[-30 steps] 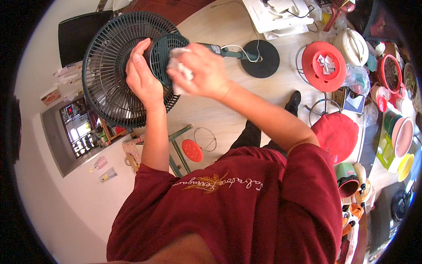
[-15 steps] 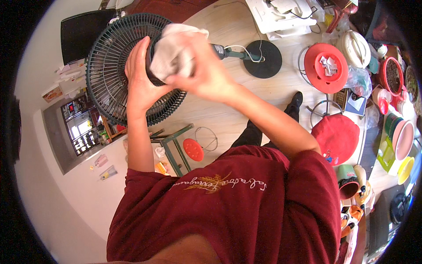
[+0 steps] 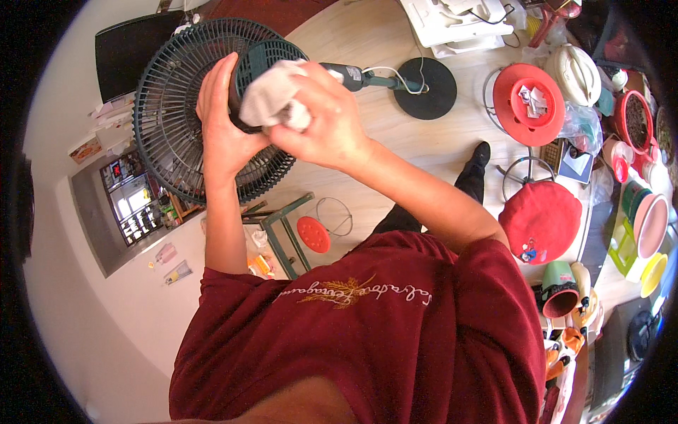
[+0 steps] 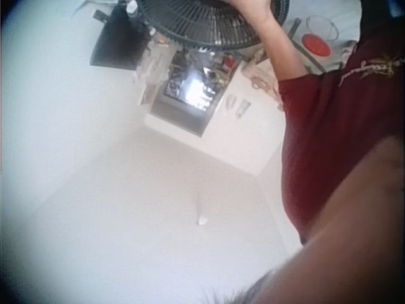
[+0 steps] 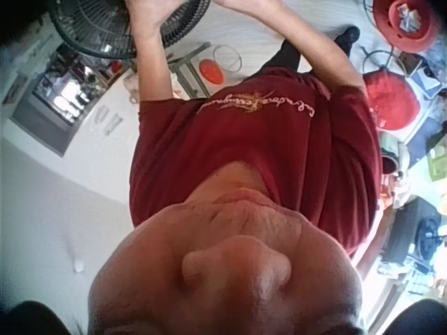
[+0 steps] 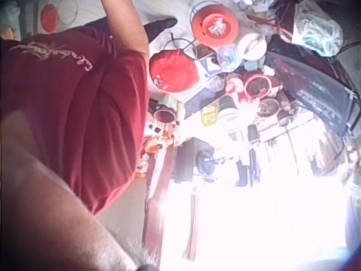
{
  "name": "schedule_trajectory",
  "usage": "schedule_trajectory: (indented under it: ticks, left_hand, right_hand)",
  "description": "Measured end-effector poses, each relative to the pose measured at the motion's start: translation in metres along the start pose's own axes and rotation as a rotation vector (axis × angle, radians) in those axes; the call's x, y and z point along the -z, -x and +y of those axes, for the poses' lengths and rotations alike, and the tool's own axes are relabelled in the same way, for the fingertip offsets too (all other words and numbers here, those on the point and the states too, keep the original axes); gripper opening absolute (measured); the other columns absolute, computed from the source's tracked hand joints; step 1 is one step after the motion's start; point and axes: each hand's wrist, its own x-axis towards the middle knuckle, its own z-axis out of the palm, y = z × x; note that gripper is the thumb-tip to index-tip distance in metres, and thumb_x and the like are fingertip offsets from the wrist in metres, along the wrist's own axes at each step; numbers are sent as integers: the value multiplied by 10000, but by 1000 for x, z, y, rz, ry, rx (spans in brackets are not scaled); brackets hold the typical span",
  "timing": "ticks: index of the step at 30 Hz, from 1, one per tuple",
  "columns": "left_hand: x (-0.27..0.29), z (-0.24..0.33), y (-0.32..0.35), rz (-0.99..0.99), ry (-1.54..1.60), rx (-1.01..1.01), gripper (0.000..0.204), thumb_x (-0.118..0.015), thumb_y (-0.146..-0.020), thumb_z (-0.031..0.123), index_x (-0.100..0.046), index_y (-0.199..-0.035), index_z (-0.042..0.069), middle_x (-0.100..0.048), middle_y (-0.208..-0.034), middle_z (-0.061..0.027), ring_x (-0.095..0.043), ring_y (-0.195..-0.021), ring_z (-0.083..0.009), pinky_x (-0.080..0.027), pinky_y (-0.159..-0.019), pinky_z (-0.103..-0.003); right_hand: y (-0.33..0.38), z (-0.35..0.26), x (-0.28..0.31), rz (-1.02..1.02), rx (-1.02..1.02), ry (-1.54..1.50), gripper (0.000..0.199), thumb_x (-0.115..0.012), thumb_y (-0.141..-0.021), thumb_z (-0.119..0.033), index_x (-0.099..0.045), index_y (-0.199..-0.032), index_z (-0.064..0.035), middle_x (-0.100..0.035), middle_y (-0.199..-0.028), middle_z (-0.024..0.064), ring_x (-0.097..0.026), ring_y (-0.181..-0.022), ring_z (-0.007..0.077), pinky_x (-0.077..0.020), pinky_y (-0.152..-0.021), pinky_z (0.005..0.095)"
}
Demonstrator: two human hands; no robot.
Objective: The person washes a cloth in a basin of water and then uses the cloth to wipe the motor housing and the front and back grilles of a portable electric fan.
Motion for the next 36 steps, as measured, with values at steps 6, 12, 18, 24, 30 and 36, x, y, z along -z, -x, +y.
schedule_trajectory:
  ticks: [6,12,18,24,30,36]
  left_hand:
    - [-2,1,-1,-12,-15,20,1129,-910,-379,271,-430,-1388,109,-480,-1370,-104,-412,-1289,-322,-283,-1069,-475]
    - [-1,-2,-2,-6,8,48,1106,-901,-386,252,-445,-1385,117,-493,-1359,-96,-423,-1279,-317,-284,-1071,-466]
    - [-6,-5,0,33,-5,-51,1119,-896,-388,294,-432,-1387,97,-484,-1368,-102,-412,-1290,-317,-283,-1067,-467]
    - [1,0,0,-13,-6,49,1142,-904,-361,265,-432,-1387,101,-484,-1375,-96,-408,-1293,-322,-270,-1081,-470]
    - [0,2,-4,18,-12,53,1162,-891,-412,265,-363,-1426,60,-486,-1357,-136,-417,-1288,-332,-268,-1086,-476]
    - [2,-2,11,22,47,78,1190,-906,-405,287,-346,-1431,61,-464,-1381,-144,-400,-1311,-328,-265,-1091,-485]
  right_hand:
    - [-94,30,-19,246,-102,59,291,-705,-774,-247,-627,-947,-26,-618,-880,186,-618,-845,356,-488,-755,423]
    - [13,34,14,-20,-239,125,354,-726,-645,-139,-604,-960,-32,-601,-911,141,-611,-816,261,-492,-736,341]
    - [-55,12,-7,76,87,68,352,-734,-655,-156,-653,-985,-65,-659,-942,104,-642,-814,233,-509,-742,333]
    - [-36,59,9,79,-257,217,512,-673,-715,-188,-615,-1218,-110,-647,-1136,154,-636,-1014,250,-492,-891,354]
    - [27,-5,18,-54,-154,59,516,-655,-708,-142,-594,-1215,-65,-634,-1059,161,-630,-965,301,-494,-888,382]
    - [-21,-9,40,155,-532,-185,520,-698,-699,-124,-556,-1191,-31,-632,-1060,122,-610,-1011,211,-479,-905,349]
